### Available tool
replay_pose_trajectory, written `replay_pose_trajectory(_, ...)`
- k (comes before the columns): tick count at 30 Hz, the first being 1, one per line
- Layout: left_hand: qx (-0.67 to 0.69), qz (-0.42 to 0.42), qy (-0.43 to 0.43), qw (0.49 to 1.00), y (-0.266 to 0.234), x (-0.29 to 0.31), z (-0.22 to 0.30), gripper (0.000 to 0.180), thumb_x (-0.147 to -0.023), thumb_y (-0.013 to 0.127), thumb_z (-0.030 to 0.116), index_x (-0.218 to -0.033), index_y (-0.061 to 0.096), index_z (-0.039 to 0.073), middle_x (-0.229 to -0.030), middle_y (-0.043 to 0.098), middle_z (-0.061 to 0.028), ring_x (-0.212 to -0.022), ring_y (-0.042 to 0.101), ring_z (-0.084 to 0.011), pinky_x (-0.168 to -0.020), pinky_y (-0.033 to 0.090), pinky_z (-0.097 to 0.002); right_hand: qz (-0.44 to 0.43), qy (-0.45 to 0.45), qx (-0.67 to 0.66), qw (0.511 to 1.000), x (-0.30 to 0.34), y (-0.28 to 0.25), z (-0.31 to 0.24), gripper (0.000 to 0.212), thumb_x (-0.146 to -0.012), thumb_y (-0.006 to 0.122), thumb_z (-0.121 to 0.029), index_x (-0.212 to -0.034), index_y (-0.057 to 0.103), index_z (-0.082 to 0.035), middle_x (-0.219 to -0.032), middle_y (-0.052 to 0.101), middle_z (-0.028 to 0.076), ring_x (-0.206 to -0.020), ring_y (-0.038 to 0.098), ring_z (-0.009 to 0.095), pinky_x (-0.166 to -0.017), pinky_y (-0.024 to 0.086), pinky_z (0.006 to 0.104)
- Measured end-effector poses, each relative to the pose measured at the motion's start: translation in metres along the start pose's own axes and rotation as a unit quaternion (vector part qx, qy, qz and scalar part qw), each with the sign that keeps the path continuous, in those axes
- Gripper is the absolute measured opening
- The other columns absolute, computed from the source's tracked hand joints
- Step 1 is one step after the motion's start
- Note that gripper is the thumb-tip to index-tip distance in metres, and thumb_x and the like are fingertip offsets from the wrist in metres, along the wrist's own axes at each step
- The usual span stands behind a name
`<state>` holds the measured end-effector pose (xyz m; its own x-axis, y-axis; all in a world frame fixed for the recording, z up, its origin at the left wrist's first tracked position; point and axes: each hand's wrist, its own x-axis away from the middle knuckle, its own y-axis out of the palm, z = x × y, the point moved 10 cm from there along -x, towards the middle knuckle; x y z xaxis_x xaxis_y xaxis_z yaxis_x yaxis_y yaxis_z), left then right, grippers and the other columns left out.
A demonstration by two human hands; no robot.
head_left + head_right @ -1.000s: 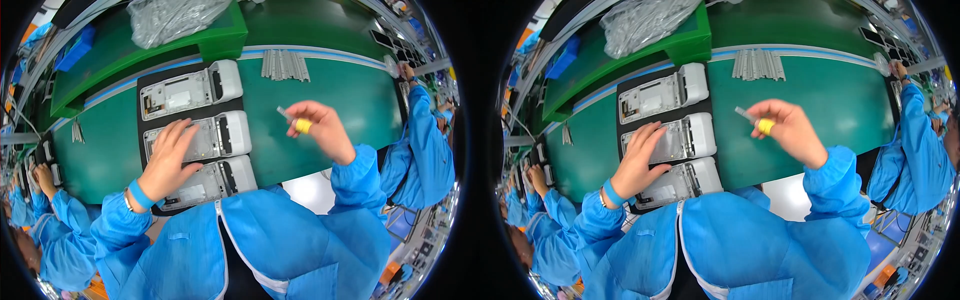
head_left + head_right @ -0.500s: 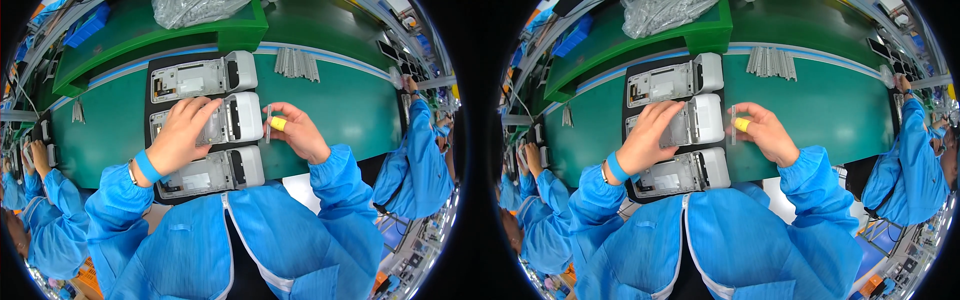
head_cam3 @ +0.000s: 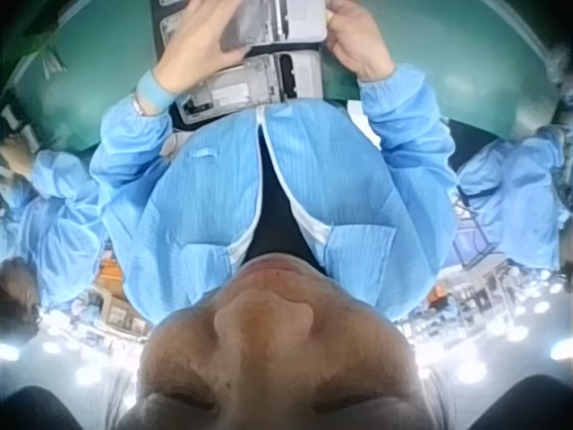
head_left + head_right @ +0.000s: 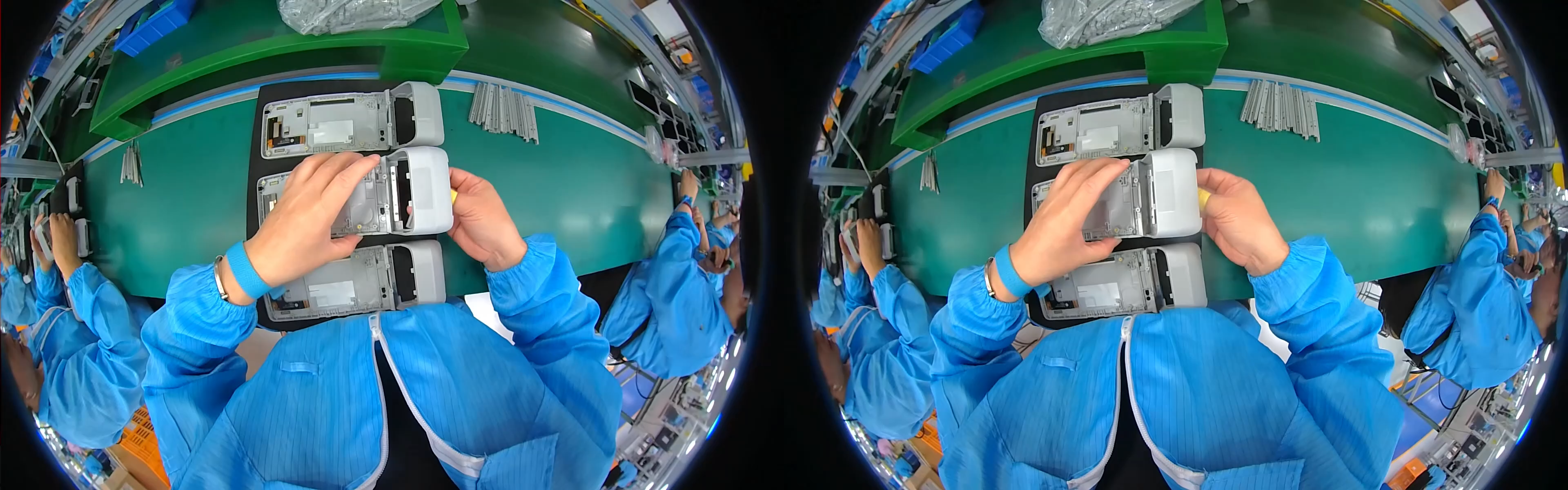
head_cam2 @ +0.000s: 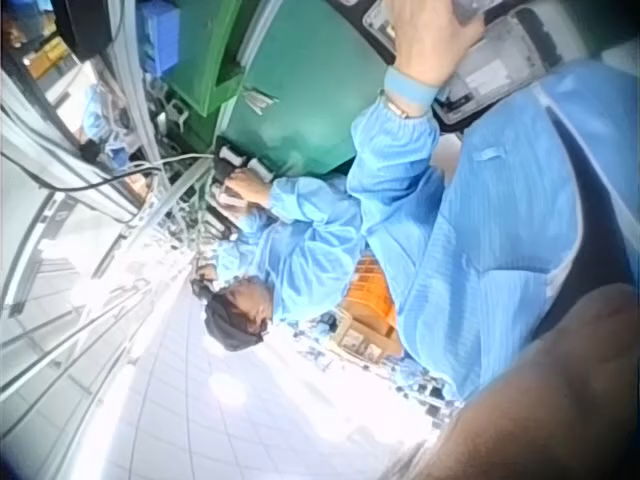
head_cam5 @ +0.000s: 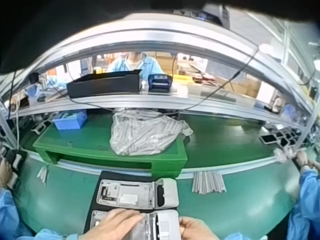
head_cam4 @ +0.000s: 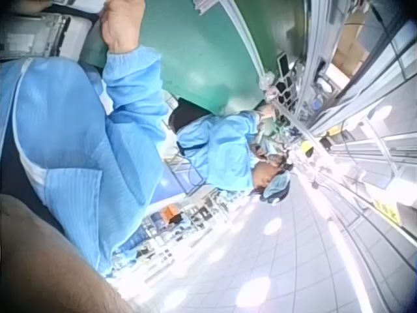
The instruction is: The person inserts small metal pins into plastic device housings by hand.
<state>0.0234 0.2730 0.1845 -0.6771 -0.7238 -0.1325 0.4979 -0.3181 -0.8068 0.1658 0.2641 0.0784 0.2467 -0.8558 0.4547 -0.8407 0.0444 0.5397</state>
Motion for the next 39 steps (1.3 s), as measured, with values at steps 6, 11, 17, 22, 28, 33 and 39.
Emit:
replay_pose_trajectory(6,0.000,-0.023,-0.001,1.000,0.006,0.001,0.000,0.087,-0.057,0.076,0.001,-0.136,0.038,0.008,-0.130,0.046,-0.0151,-0.122,0.040,-0.0359,-0.104,0.034,-0.0435,-0.008,-0.028,0.064,0.998,0.000,0.011,-0.003,0.027,-0.083,0.067,-0.004,-0.108,0.061,0.001,-0.095,0.066,0.008,-0.080,0.065,0.014,-0.070,0.055,0.0282)
replay_pose_trajectory(11,0.004,-0.016,0.011,1.000,0.006,0.002,0.000,0.085,-0.058,0.072,0.003,-0.135,0.039,0.007,-0.127,0.046,-0.0147,-0.118,0.040,-0.0354,-0.101,0.035,-0.0431,0.008,-0.025,0.098,0.995,0.001,0.017,-0.005,0.026,-0.079,0.073,-0.009,-0.102,0.063,-0.001,-0.088,0.066,0.005,-0.072,0.062,0.010,-0.062,0.052,0.0239)
replay_pose_trajectory(17,0.007,-0.024,0.011,1.000,0.007,0.004,0.000,0.084,-0.059,0.073,0.003,-0.135,0.039,0.007,-0.129,0.045,-0.0152,-0.119,0.039,-0.0358,-0.102,0.034,-0.0430,0.013,0.028,0.147,0.989,0.004,0.021,-0.001,0.034,-0.078,0.074,-0.010,-0.107,0.060,0.004,-0.093,0.065,0.007,-0.078,0.061,0.012,-0.069,0.051,0.0256)
replay_pose_trajectory(22,0.024,-0.022,0.008,0.999,0.005,0.003,0.001,0.083,-0.059,0.073,0.003,-0.135,0.039,0.007,-0.129,0.044,-0.0158,-0.120,0.038,-0.0361,-0.102,0.034,-0.0431,-0.005,-0.047,0.133,0.990,0.004,0.026,-0.011,0.024,-0.079,0.072,-0.006,-0.100,0.061,-0.002,-0.085,0.064,0.004,-0.074,0.062,0.011,-0.060,0.053,0.0248)
replay_pose_trajectory(28,0.028,-0.017,0.013,0.999,0.005,-0.002,0.002,0.085,-0.058,0.075,0.001,-0.134,0.039,0.007,-0.130,0.044,-0.0164,-0.121,0.039,-0.0367,-0.103,0.035,-0.0429,0.035,-0.156,0.116,0.980,0.006,-0.022,-0.021,0.012,-0.083,0.066,-0.003,-0.092,0.058,-0.002,-0.088,0.063,0.005,-0.075,0.060,0.011,-0.061,0.051,0.0243)
replay_pose_trajectory(33,-0.010,-0.031,-0.003,0.999,0.012,-0.004,0.001,0.084,-0.055,0.076,-0.001,-0.132,0.042,0.005,-0.131,0.045,-0.0170,-0.120,0.041,-0.0369,-0.102,0.037,-0.0424,0.248,-0.317,0.463,0.790,0.040,-0.103,-0.137,0.012,-0.081,0.064,0.000,-0.093,0.063,-0.001,-0.080,0.063,0.006,-0.072,0.056,0.012,-0.062,0.048,0.0266)
replay_pose_trajectory(39,-0.052,-0.058,-0.010,0.997,0.026,-0.004,-0.004,0.079,-0.058,0.078,0.004,-0.130,0.045,0.008,-0.131,0.044,-0.0164,-0.121,0.039,-0.0385,-0.101,0.036,-0.0444,0.315,-0.224,0.467,0.795,0.015,-0.189,-0.154,0.028,-0.079,0.068,-0.006,-0.106,0.064,-0.001,-0.091,0.067,0.010,-0.083,0.064,0.022,-0.072,0.051,0.0324)
